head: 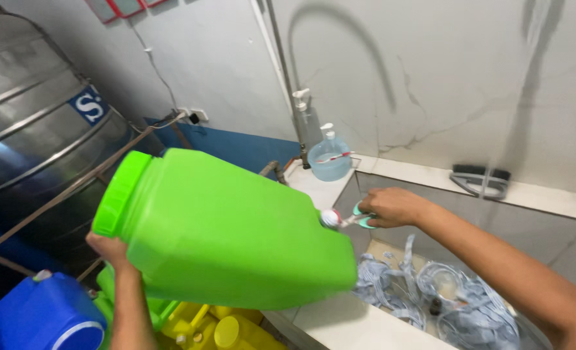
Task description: The person uses scissors to cut the plastic rims and caps off several yellow and green jerrycans. They handle each container one at a time, rotate it to cut around the opening, and place the finished containers back with the others.
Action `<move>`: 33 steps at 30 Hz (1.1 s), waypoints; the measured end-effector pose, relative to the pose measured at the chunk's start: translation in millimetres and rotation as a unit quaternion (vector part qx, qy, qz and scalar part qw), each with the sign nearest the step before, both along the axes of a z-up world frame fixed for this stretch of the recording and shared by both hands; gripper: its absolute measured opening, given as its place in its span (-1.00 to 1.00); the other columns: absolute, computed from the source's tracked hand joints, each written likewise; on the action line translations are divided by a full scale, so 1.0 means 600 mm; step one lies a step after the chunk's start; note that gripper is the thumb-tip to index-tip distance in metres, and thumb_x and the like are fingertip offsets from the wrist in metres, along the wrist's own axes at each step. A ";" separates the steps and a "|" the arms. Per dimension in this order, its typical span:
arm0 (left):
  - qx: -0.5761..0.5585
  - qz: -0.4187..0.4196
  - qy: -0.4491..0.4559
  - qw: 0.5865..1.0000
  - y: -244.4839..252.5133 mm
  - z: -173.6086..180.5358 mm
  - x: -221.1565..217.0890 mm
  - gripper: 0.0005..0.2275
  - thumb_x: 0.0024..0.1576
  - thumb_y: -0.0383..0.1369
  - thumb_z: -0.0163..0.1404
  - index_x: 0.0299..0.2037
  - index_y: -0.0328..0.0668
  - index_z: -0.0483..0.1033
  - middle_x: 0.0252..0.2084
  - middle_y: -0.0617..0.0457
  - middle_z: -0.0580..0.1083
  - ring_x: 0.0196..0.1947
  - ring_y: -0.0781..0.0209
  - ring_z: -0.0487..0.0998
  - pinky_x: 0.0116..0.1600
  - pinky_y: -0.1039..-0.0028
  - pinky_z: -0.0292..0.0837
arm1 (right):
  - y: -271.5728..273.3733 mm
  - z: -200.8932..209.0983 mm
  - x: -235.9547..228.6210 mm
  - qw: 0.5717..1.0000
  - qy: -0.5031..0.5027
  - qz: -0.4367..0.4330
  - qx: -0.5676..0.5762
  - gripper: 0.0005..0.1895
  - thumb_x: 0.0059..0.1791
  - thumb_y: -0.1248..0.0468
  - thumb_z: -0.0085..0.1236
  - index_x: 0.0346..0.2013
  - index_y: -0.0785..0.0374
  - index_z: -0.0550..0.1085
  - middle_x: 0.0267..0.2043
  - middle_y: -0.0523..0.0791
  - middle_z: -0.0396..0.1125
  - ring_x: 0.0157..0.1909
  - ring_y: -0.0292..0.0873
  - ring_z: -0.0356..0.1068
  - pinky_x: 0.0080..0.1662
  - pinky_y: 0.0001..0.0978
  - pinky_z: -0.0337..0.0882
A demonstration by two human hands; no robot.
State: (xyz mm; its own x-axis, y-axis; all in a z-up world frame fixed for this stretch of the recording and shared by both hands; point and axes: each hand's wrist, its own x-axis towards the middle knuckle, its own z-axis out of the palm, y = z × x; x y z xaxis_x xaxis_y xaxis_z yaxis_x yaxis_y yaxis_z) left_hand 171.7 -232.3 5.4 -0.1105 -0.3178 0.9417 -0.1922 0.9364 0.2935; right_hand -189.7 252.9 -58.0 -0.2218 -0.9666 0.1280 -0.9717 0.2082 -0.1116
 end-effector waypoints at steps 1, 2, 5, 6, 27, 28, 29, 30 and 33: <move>-0.023 -0.009 0.005 1.000 -0.001 0.001 -0.001 -0.91 0.20 -0.44 0.11 -0.15 -0.24 0.62 -0.30 -0.04 0.55 -0.31 0.10 0.60 -0.20 0.38 0.42 | -0.004 0.000 0.000 0.999 0.028 -0.006 0.025 -0.66 -0.13 0.03 0.22 -0.20 0.17 0.55 -0.34 0.02 0.44 -0.14 0.11 0.42 -0.13 0.05 0.42; -0.046 -0.019 0.010 0.999 0.001 0.002 0.004 -0.86 0.21 -0.48 0.04 -0.08 -0.23 0.63 -0.23 -0.02 0.58 -0.25 0.10 0.64 -0.15 0.41 0.46 | -0.009 -0.001 0.001 0.997 0.057 -0.013 0.050 -0.68 -0.13 0.03 0.21 -0.23 0.16 0.55 -0.37 0.01 0.45 -0.10 0.09 0.42 -0.11 0.04 0.42; -0.042 0.051 -0.021 0.998 0.021 -0.007 0.017 -0.94 0.16 -0.44 0.18 -0.22 -0.22 0.61 -0.40 -0.10 0.51 -0.33 -0.10 0.53 -0.23 0.24 0.38 | -0.008 -0.016 0.009 0.997 0.038 -0.052 0.044 -0.66 -0.09 -0.01 0.21 -0.23 0.18 0.55 -0.33 0.04 0.41 -0.17 0.10 0.43 -0.10 -0.02 0.44; -0.039 0.048 -0.012 0.998 0.031 -0.011 0.023 -0.94 0.17 -0.44 0.17 -0.22 -0.22 0.61 -0.37 -0.09 0.52 -0.32 -0.09 0.53 -0.23 0.24 0.39 | -0.008 -0.019 0.007 0.999 0.021 -0.033 0.000 -0.67 -0.10 0.01 0.21 -0.23 0.19 0.55 -0.36 0.03 0.42 -0.19 0.09 0.43 -0.12 -0.02 0.43; -0.020 0.143 -0.004 0.990 0.117 0.006 0.087 -0.94 0.05 -0.48 0.12 -0.40 -0.18 0.49 -0.40 -0.11 0.46 -0.31 -0.15 0.50 -0.24 0.13 0.35 | -0.199 -0.037 -0.004 0.861 -0.458 -0.047 -0.217 -0.45 -0.09 0.16 0.28 0.13 0.27 0.36 0.09 -0.07 0.43 0.11 -0.15 0.43 0.13 -0.29 0.40; -0.023 0.138 -0.005 0.990 0.120 0.007 0.087 -0.96 0.04 -0.48 0.10 -0.39 -0.19 0.49 -0.40 -0.12 0.47 -0.31 -0.17 0.50 -0.24 0.11 0.35 | -0.204 -0.041 -0.012 0.864 -0.451 -0.044 -0.217 -0.45 -0.08 0.14 0.27 0.14 0.26 0.39 0.05 -0.05 0.43 0.08 -0.15 0.44 0.11 -0.30 0.39; -0.023 0.122 0.002 0.992 0.127 0.009 0.091 -0.97 0.04 -0.49 0.08 -0.38 -0.20 0.48 -0.38 -0.12 0.47 -0.29 -0.18 0.51 -0.22 0.11 0.36 | -0.211 -0.046 -0.023 0.871 -0.440 -0.058 -0.209 -0.43 -0.12 0.17 0.25 0.14 0.27 0.36 0.05 -0.06 0.41 0.04 -0.13 0.43 0.05 -0.27 0.42; -0.024 0.106 0.008 0.994 0.134 0.013 0.092 -0.98 0.04 -0.50 0.05 -0.38 -0.20 0.48 -0.37 -0.13 0.48 -0.27 -0.18 0.52 -0.20 0.11 0.37 | -0.214 -0.052 -0.034 0.878 -0.428 -0.072 -0.201 -0.40 -0.16 0.19 0.24 0.15 0.27 0.33 0.06 -0.07 0.39 0.00 -0.11 0.43 0.00 -0.23 0.44; -0.016 0.064 0.004 0.998 0.163 0.019 0.106 -0.95 0.02 -0.50 0.08 -0.40 -0.22 0.46 -0.41 -0.19 0.45 -0.34 -0.25 0.51 -0.27 0.11 0.36 | -0.225 -0.085 -0.063 0.909 -0.359 -0.080 -0.194 -0.50 -0.15 0.20 0.26 0.04 0.32 0.47 -0.11 -0.05 0.43 -0.15 -0.15 0.40 -0.13 -0.24 0.41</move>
State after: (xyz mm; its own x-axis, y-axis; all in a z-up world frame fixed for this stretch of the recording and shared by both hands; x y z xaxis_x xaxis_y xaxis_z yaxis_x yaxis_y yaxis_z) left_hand 235.3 -134.8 16.7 -0.0641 -0.2981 0.9524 -0.3088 0.9134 0.2651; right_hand -227.3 118.2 -109.1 -0.5175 -0.8272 0.2191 -0.5797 0.1505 -0.8008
